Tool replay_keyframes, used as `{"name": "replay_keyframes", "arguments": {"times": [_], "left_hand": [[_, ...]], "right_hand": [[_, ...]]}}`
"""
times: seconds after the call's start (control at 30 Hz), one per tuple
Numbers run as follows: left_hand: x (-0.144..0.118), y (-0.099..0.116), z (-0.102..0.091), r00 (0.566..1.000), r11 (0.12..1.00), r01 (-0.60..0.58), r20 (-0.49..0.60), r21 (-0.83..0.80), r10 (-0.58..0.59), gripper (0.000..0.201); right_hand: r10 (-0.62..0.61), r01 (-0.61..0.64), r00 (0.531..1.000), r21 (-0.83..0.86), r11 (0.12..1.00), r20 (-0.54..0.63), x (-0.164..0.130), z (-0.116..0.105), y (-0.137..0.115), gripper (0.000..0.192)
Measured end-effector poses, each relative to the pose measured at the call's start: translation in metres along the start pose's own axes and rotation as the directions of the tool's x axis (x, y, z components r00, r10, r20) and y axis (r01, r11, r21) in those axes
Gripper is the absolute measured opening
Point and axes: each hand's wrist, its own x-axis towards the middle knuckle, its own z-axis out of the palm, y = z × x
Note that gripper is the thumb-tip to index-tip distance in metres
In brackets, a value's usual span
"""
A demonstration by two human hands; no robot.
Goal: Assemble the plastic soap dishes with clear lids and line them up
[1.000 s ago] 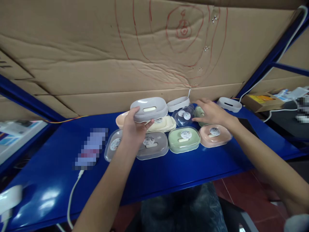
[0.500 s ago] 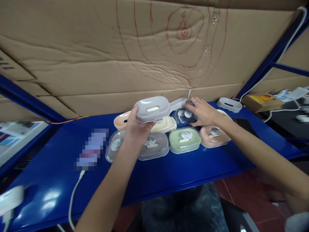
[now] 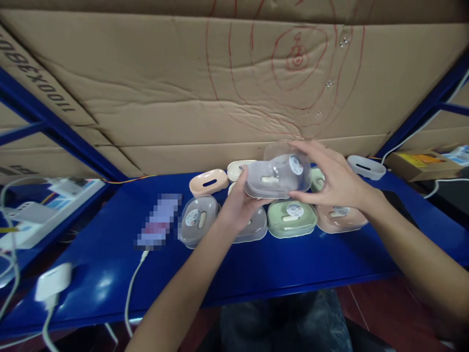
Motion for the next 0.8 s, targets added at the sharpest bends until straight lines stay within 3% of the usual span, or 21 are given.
{"name": "replay_keyframes", "arguments": {"times": [0.1, 0.23, 0.8], "left_hand": [[-0.003, -0.008, 0.004, 0.995, 0.999, 0.039, 0.09, -0.006, -0.039, 0.04], [-0.002, -0.013, 0.004, 0.992, 0.997, 0.056, 0.114, -0.046, -0.051, 0.033], [0.0, -0.013, 0.003, 0.994, 0.992, 0.068, 0.092, -0.103, -0.058, 0.033]], "right_hand": [[-0.035, 0.036, 0.996, -0.013, 0.999, 0.082, 0.007, 0.013, -0.008, 0.095], [-0.005, 0.005, 0.986, 0.003, 1.0, 0.167, 0.004, 0.026, -0.001, 0.094], [0.034, -0.041, 0.99, 0.052, 0.998, 0.135, -0.014, 0.025, 0.006, 0.099]]}}
